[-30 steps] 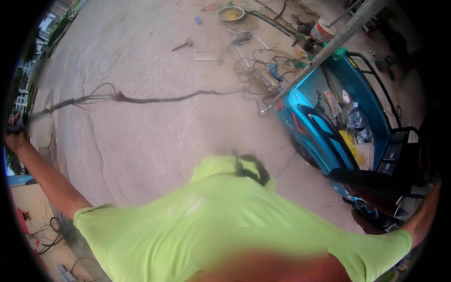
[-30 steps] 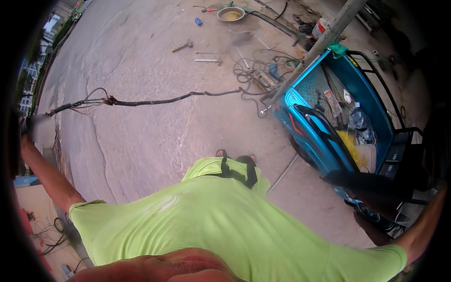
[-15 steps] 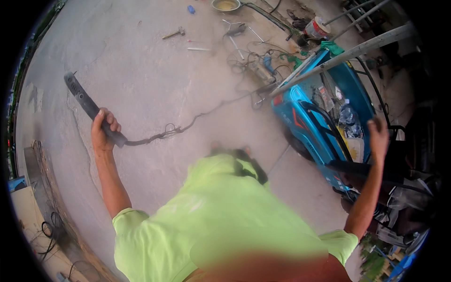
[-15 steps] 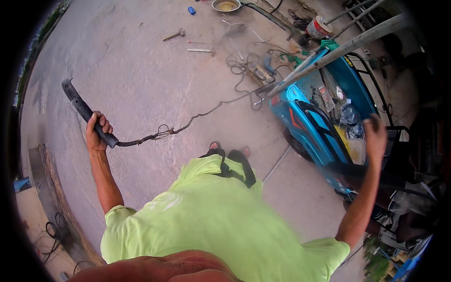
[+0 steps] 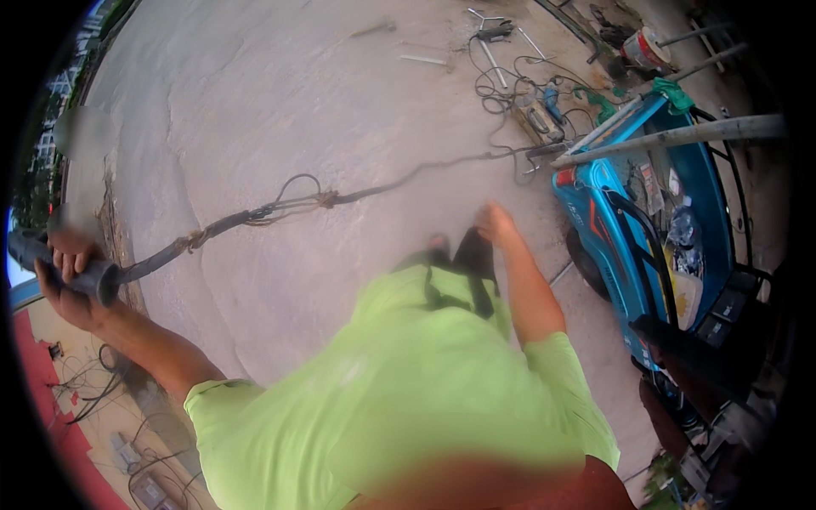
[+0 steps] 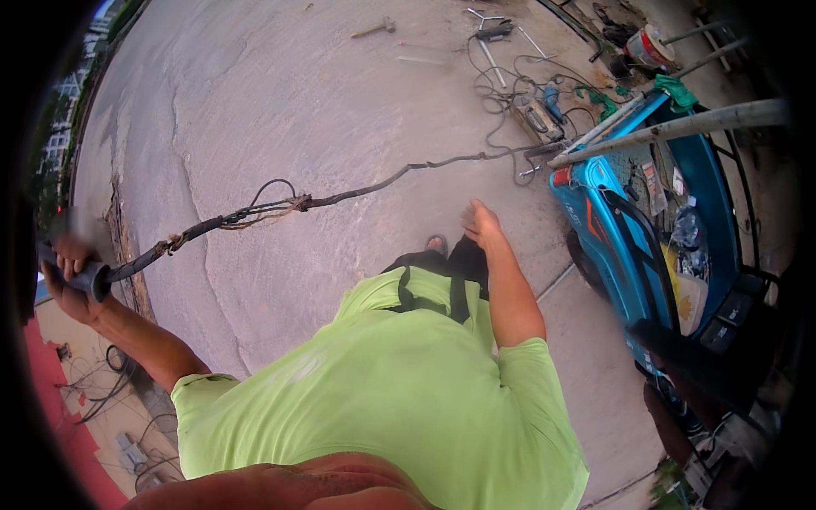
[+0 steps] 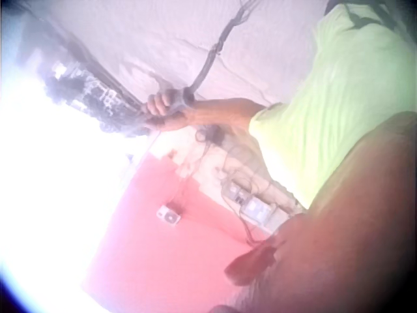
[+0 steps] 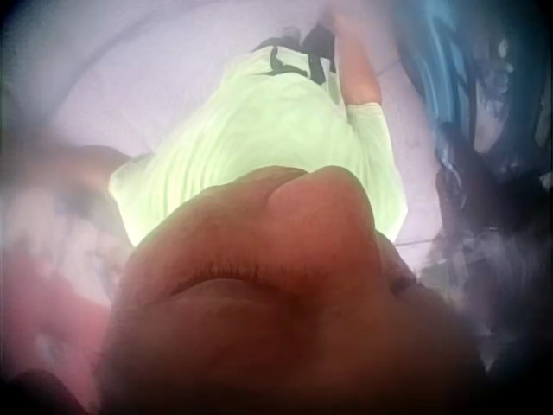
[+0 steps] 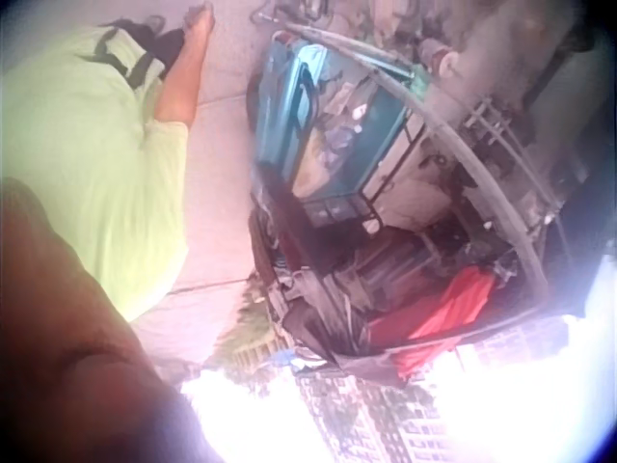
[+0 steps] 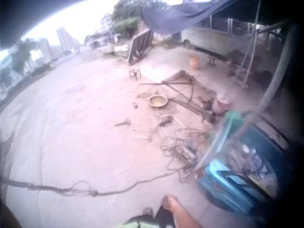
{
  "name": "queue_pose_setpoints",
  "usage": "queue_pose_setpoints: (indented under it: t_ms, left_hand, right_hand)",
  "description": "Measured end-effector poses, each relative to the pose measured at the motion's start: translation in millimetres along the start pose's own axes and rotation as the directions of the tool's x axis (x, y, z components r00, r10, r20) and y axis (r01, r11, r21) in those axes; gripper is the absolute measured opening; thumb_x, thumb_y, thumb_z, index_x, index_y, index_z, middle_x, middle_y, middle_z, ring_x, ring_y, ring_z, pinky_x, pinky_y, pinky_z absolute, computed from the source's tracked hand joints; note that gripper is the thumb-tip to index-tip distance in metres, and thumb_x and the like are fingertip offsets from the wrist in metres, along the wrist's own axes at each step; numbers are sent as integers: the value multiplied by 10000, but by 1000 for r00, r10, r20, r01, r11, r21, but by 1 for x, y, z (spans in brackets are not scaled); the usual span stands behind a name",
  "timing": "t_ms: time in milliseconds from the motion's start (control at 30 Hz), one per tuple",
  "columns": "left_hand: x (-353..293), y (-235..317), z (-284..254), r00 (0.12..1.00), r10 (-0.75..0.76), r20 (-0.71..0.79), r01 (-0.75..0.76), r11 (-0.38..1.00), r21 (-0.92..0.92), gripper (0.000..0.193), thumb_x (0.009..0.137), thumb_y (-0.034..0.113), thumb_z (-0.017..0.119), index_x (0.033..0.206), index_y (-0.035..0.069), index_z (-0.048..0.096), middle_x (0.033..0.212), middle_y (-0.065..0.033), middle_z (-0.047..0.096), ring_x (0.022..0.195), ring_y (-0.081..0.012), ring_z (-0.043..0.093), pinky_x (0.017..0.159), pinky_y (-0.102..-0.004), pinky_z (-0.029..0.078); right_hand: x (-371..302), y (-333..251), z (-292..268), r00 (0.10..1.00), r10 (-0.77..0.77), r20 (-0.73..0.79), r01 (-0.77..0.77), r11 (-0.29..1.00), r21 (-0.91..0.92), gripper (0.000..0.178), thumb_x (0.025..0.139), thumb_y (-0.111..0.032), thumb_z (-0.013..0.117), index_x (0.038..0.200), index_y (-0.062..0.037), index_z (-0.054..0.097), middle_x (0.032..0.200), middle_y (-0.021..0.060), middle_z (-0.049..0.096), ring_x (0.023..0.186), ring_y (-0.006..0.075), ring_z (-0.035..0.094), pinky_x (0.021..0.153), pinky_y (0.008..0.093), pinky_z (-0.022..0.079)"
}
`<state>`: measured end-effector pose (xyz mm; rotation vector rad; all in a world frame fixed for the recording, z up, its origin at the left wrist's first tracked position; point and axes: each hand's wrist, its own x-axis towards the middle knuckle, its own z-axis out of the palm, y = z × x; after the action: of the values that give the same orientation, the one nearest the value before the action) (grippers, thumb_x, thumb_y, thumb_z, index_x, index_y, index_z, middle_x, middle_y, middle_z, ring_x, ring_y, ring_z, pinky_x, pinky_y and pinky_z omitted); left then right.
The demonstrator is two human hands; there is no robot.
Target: The person welds a metal frame on a motorized tricycle using a welding tool, then picks up a welding rod from a container in the vehicle and continues welding the joints.
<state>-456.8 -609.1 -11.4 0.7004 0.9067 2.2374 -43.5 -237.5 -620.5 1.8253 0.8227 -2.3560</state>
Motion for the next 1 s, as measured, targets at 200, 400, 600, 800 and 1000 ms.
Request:
queue_pose_setpoints:
  t_ms: [200,400,600,800,1000]
  left_hand:
    - [-55,46,48,961,216,-171,-205,976,78,247,916,54,659,971,53,417,849,-20,419,662,-122,436,646,-290,388]
    - [-116,67,86,816,501,-288,-407,852,328,239,909,72,640,1003,44,421,824,-29,403,665,-128,432,631,-294,380]
    - [-180,38,52,806,480,-347,-334,853,402,268,981,180,652,1023,41,427,844,-12,399,682,-113,397,635,-280,353]
    - [-189,-63,-31,797,217,-564,-78,962,260,222,1079,265,568,1066,68,466,844,0,398,658,-107,396,626,-306,373]
    - [-151,-169,-77,743,57,-667,-3,997,82,286,1071,315,577,1092,32,542,830,-18,467,634,-123,447,597,-320,420]
  right_hand:
    - [72,-31,92,978,147,150,-179,956,231,859,1013,-642,458,1624,-57,308,1499,180,579,1329,390,560,1159,502,386]
    - [112,-75,131,972,88,218,-224,628,745,709,1036,-642,380,1380,-34,504,1332,171,656,1182,366,616,1032,500,444]
    - [137,-103,12,985,-86,148,-59,643,764,443,1102,-449,378,1033,-79,611,923,71,664,933,257,636,836,427,485]
    - [114,-317,-91,820,-533,209,384,782,490,336,1122,-320,422,956,-104,618,875,66,662,825,229,626,740,382,495]
    - [67,-481,-115,772,-634,-46,556,639,532,325,1123,-323,448,1045,-71,638,958,82,696,907,230,662,786,414,522]
